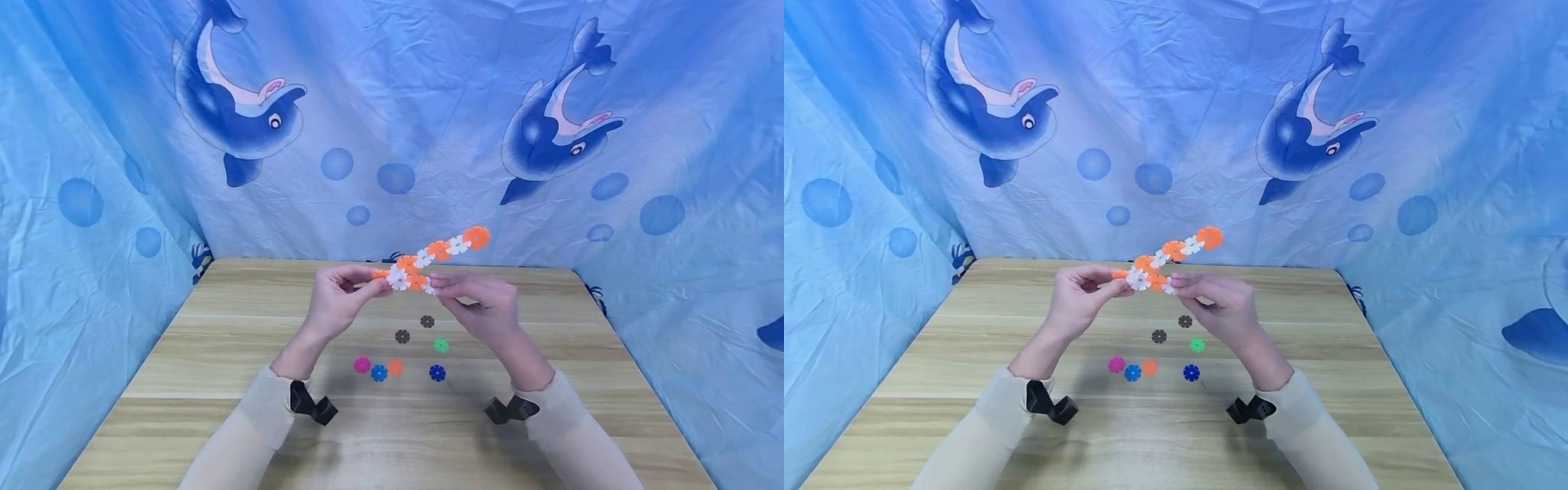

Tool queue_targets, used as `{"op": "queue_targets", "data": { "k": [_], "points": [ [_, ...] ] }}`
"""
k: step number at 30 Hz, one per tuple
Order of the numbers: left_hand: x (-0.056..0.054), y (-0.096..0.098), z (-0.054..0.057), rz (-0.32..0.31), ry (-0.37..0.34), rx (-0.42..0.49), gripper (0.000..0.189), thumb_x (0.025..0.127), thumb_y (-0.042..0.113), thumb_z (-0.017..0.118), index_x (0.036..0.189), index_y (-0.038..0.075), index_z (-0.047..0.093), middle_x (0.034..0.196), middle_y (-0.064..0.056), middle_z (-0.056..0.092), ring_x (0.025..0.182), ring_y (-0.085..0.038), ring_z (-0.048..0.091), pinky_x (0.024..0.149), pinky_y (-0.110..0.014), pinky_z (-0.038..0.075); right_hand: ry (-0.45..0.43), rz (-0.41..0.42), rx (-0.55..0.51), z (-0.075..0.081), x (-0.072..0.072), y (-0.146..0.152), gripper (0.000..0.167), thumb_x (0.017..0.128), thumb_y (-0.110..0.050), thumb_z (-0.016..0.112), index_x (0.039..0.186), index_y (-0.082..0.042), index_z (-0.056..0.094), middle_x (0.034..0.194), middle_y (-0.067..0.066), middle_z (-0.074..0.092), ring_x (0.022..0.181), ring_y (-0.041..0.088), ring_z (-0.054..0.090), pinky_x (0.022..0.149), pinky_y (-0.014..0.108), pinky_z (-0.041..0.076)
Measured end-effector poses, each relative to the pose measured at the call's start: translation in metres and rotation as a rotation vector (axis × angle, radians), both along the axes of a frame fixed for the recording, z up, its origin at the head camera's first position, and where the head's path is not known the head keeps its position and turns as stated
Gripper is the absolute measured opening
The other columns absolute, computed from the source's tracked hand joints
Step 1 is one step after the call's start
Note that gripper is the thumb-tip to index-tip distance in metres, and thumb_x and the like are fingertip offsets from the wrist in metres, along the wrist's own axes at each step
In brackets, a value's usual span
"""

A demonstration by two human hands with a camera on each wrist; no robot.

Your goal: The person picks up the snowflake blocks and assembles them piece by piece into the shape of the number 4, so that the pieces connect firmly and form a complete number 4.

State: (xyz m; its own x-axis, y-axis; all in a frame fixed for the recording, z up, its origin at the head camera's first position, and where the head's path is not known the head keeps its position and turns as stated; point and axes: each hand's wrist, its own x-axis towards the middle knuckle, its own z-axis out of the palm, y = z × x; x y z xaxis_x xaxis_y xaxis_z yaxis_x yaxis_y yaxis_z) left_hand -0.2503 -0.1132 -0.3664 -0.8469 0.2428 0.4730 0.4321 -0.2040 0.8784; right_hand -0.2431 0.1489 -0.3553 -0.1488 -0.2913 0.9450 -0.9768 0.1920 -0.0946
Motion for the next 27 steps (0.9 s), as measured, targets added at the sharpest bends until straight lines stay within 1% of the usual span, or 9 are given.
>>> {"op": "queue_targets", "data": {
  "k": [2, 5, 9, 10, 13, 16, 20, 23, 27],
  "points": [
    [0.0, -0.001, 0.0, -0.006, 0.017, 0.014, 0.017, 0.093, -0.009, 0.074, 0.107, -0.019, 0.072, 0.092, 0.009, 0.082, 0.082, -0.012, 0.082, 0.081, -0.036, 0.067, 0.019, -0.008, 0.002, 0.0, -0.001, -0.001, 0.012, 0.095, -0.003, 0.078, 0.084, 0.002, 0.08, 0.088, 0.022, 0.08, 0.086, 0.032, 0.082, 0.085, 0.025, 0.065],
    [-0.001, -0.002, 0.0, -0.018, 0.032, 0.023, 0.017, 0.093, -0.01, 0.074, 0.106, -0.02, 0.071, 0.093, 0.008, 0.082, 0.083, -0.011, 0.081, 0.081, -0.036, 0.067, 0.039, -0.057, 0.006, 0.0, -0.002, -0.003, 0.012, 0.096, -0.004, 0.077, 0.085, 0.001, 0.079, 0.09, 0.02, 0.081, 0.087, 0.032, 0.082, 0.088, 0.024, 0.064],
    [-0.001, -0.003, 0.001, -0.019, 0.03, 0.044, 0.019, 0.093, -0.01, 0.074, 0.107, -0.021, 0.07, 0.093, 0.007, 0.082, 0.082, -0.012, 0.082, 0.081, -0.037, 0.067, 0.032, -0.154, -0.007, 0.001, -0.001, -0.004, 0.004, 0.09, -0.002, 0.079, 0.092, 0.001, 0.08, 0.096, 0.018, 0.082, 0.09, 0.032, 0.081, 0.094, 0.024, 0.063],
    [-0.002, -0.003, 0.002, -0.015, 0.031, 0.052, 0.018, 0.093, -0.01, 0.074, 0.108, -0.021, 0.071, 0.093, 0.007, 0.082, 0.082, -0.013, 0.082, 0.081, -0.037, 0.067, 0.02, -0.172, -0.014, 0.0, -0.001, -0.004, 0.009, 0.087, 0.0, 0.08, 0.095, 0.002, 0.08, 0.098, 0.018, 0.082, 0.09, 0.033, 0.081, 0.094, 0.024, 0.063],
    [-0.002, -0.004, 0.004, -0.005, 0.029, 0.079, 0.016, 0.092, -0.011, 0.074, 0.107, -0.018, 0.073, 0.093, 0.006, 0.082, 0.081, -0.013, 0.082, 0.081, -0.037, 0.067, -0.054, -0.2, -0.034, -0.002, -0.002, -0.003, 0.025, 0.08, 0.006, 0.082, 0.104, 0.002, 0.079, 0.102, 0.017, 0.082, 0.088, 0.032, 0.08, 0.089, 0.026, 0.064],
    [-0.002, -0.005, 0.007, 0.002, 0.036, 0.101, 0.015, 0.091, -0.012, 0.075, 0.106, -0.015, 0.074, 0.094, 0.004, 0.082, 0.081, -0.014, 0.082, 0.08, -0.037, 0.067, -0.153, -0.238, -0.013, -0.008, -0.002, -0.001, 0.033, 0.077, 0.007, 0.086, 0.108, 0.001, 0.078, 0.101, 0.015, 0.081, 0.083, 0.028, 0.08, 0.082, 0.027, 0.066],
    [-0.002, -0.005, 0.009, 0.008, 0.038, 0.109, 0.018, 0.091, -0.012, 0.075, 0.107, -0.019, 0.072, 0.094, 0.004, 0.082, 0.081, -0.014, 0.082, 0.08, -0.038, 0.067, -0.223, -0.297, 0.081, -0.022, -0.004, -0.003, 0.028, 0.075, 0.004, 0.089, 0.101, -0.002, 0.078, 0.095, 0.01, 0.081, 0.078, 0.023, 0.079, 0.076, 0.031, 0.066],
    [-0.001, -0.006, 0.01, 0.014, 0.033, 0.109, 0.021, 0.091, -0.011, 0.076, 0.108, -0.022, 0.069, 0.095, 0.004, 0.082, 0.082, -0.014, 0.082, 0.08, -0.037, 0.067, -0.257, -0.287, 0.167, -0.036, -0.005, -0.007, 0.025, 0.076, 0.002, 0.089, 0.099, -0.004, 0.079, 0.095, 0.008, 0.081, 0.077, 0.021, 0.077, 0.072, 0.031, 0.066],
    [0.0, -0.006, 0.009, 0.015, 0.025, 0.112, 0.021, 0.091, -0.01, 0.076, 0.108, -0.021, 0.07, 0.096, 0.004, 0.082, 0.083, -0.014, 0.081, 0.08, -0.037, 0.067, -0.341, -0.26, 0.266, -0.052, -0.002, -0.014, 0.024, 0.08, -0.001, 0.088, 0.102, -0.006, 0.079, 0.097, 0.007, 0.081, 0.08, 0.018, 0.077, 0.071, 0.029, 0.065]
  ]
}}
